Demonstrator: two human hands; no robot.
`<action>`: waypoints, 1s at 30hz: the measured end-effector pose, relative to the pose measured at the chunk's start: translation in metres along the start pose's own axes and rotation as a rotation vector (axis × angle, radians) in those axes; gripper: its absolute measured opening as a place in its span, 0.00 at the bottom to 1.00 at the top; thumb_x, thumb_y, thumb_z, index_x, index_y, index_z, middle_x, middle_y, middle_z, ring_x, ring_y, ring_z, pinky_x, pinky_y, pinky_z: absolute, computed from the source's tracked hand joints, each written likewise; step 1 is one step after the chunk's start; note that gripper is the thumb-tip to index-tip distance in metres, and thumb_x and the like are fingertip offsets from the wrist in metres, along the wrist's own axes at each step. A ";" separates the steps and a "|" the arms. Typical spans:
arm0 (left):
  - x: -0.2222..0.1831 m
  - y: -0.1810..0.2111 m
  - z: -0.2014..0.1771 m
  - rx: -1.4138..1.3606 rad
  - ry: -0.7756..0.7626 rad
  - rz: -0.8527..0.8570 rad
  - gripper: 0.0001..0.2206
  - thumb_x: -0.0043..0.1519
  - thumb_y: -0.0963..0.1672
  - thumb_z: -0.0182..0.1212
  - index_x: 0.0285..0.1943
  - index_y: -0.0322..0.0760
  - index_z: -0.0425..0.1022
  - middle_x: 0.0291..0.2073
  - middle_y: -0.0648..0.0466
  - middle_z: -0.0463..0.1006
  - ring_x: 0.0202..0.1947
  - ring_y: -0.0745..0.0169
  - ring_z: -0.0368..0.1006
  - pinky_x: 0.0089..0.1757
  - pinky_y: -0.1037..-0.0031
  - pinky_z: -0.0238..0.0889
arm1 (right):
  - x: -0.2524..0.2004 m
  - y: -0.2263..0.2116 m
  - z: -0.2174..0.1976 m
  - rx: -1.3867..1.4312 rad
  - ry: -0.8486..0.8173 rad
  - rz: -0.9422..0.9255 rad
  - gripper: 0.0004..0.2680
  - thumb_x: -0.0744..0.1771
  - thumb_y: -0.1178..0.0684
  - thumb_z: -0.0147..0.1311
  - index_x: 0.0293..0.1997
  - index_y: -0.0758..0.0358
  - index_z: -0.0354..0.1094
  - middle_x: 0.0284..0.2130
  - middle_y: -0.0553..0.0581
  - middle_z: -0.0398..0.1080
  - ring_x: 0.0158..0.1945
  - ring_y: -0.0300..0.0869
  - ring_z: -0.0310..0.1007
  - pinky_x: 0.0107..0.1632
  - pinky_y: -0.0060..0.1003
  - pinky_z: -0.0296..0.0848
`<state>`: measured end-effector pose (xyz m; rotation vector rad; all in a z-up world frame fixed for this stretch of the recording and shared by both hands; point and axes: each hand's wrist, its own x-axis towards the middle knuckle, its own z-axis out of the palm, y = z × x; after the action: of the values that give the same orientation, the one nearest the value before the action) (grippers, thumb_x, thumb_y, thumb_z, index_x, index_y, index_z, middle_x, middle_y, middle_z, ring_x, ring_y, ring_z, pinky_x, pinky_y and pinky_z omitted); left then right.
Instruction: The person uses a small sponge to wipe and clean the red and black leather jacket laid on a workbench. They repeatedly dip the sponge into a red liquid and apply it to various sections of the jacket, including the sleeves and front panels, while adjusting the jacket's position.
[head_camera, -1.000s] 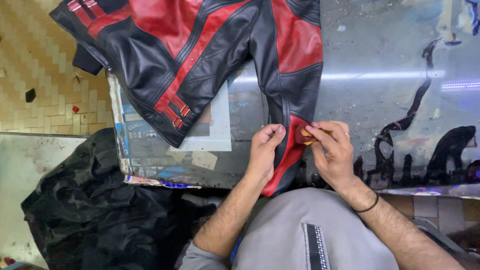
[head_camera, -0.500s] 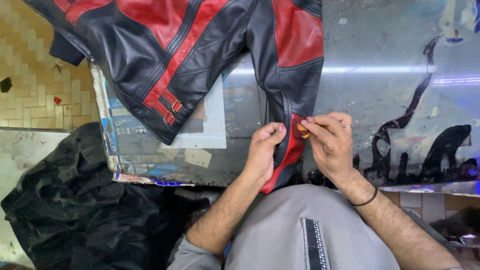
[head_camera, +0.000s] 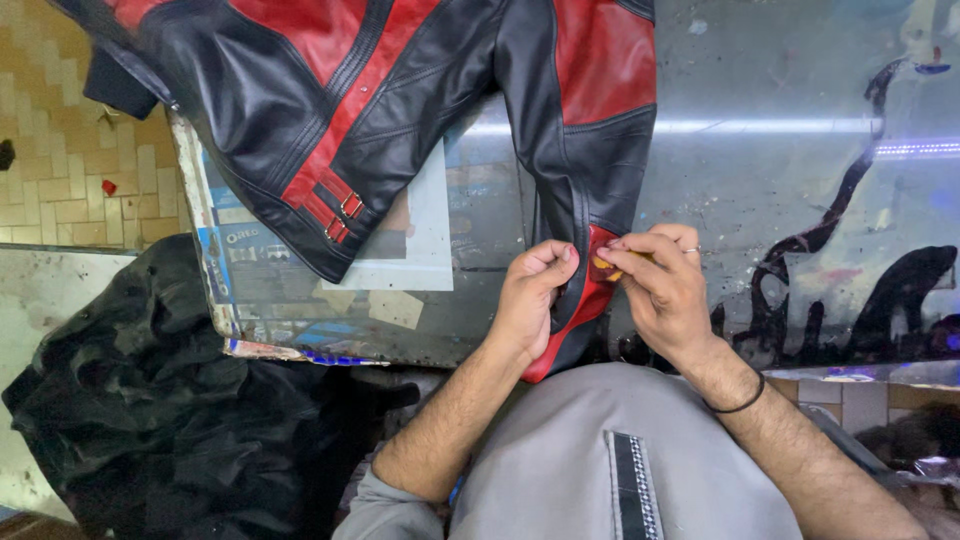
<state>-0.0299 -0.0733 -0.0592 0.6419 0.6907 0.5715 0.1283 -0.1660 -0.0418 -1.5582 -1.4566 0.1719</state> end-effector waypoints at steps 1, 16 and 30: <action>0.000 0.000 0.000 -0.002 -0.003 0.005 0.06 0.69 0.42 0.57 0.43 0.34 0.76 0.39 0.55 0.81 0.41 0.73 0.75 0.47 0.78 0.68 | -0.001 0.000 0.000 -0.003 -0.009 -0.008 0.13 0.62 0.67 0.62 0.49 0.57 0.77 0.46 0.50 0.73 0.51 0.48 0.66 0.55 0.40 0.65; -0.002 -0.001 -0.004 0.036 -0.021 0.027 0.06 0.72 0.42 0.56 0.47 0.33 0.76 0.40 0.57 0.79 0.42 0.74 0.73 0.48 0.78 0.65 | -0.001 0.002 -0.014 -0.038 0.005 -0.056 0.15 0.61 0.70 0.60 0.49 0.57 0.77 0.47 0.52 0.72 0.53 0.49 0.66 0.56 0.41 0.66; -0.003 0.003 -0.001 0.034 -0.077 0.034 0.08 0.73 0.43 0.55 0.50 0.32 0.76 0.43 0.56 0.80 0.44 0.73 0.74 0.50 0.77 0.66 | 0.014 0.000 -0.007 -0.082 -0.059 -0.049 0.15 0.61 0.68 0.60 0.50 0.56 0.76 0.46 0.52 0.71 0.51 0.51 0.64 0.56 0.43 0.64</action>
<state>-0.0337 -0.0730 -0.0561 0.7050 0.6198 0.5646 0.1368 -0.1577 -0.0317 -1.5932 -1.5634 0.1318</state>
